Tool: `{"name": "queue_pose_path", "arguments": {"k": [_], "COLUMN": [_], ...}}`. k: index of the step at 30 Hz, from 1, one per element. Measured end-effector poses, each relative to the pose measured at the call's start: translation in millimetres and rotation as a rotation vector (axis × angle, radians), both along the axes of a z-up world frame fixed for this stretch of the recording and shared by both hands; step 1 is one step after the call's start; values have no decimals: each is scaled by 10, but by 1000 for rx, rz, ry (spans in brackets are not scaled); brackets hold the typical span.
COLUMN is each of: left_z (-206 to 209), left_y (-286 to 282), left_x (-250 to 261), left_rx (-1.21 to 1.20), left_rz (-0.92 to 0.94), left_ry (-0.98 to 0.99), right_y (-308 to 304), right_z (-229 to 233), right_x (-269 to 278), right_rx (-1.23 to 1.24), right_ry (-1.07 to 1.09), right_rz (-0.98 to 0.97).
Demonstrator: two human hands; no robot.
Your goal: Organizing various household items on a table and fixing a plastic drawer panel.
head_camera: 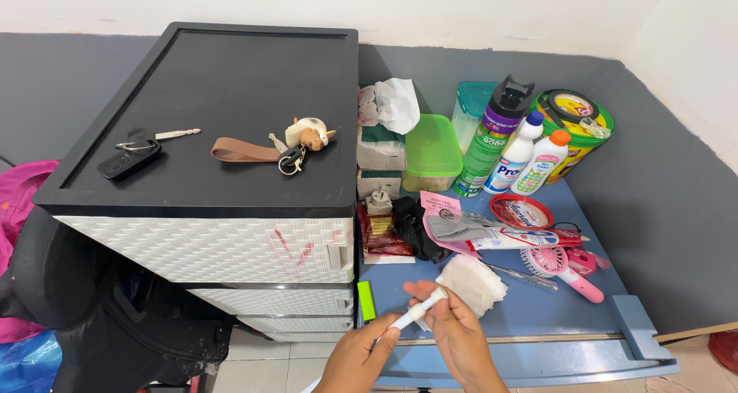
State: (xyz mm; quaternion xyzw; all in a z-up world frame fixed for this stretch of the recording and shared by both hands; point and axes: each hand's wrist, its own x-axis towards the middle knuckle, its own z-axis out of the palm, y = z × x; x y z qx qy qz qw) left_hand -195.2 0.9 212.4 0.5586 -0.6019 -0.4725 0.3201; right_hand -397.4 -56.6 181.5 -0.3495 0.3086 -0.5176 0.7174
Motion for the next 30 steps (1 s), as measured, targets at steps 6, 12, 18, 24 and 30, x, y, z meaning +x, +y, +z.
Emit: {"name": "queue_pose_path", "arguments": {"k": [6,12,18,24,30], "left_z": [-14,-22,14,-41,-84], "left_y": [17,-3,19,19,35], "left_x": [-43,-6,-36,-2,-11], "left_rx": [-28,-35,27,-16,-15], "left_rz": [-12,45,-3,0,-19], "left_ry": [34,-20,0,13,14], "right_y": [-88,20,-199,16,-158], "right_z": [-626,151,-1353,137,-1050], "right_x": [-147,29,-434,-18,-381], "right_rx": [-135,27,-163,-41,-188], "right_ry": [6,-126,-138,-13,310], "right_rz": [-31,-20,-18,-8,-86]}}
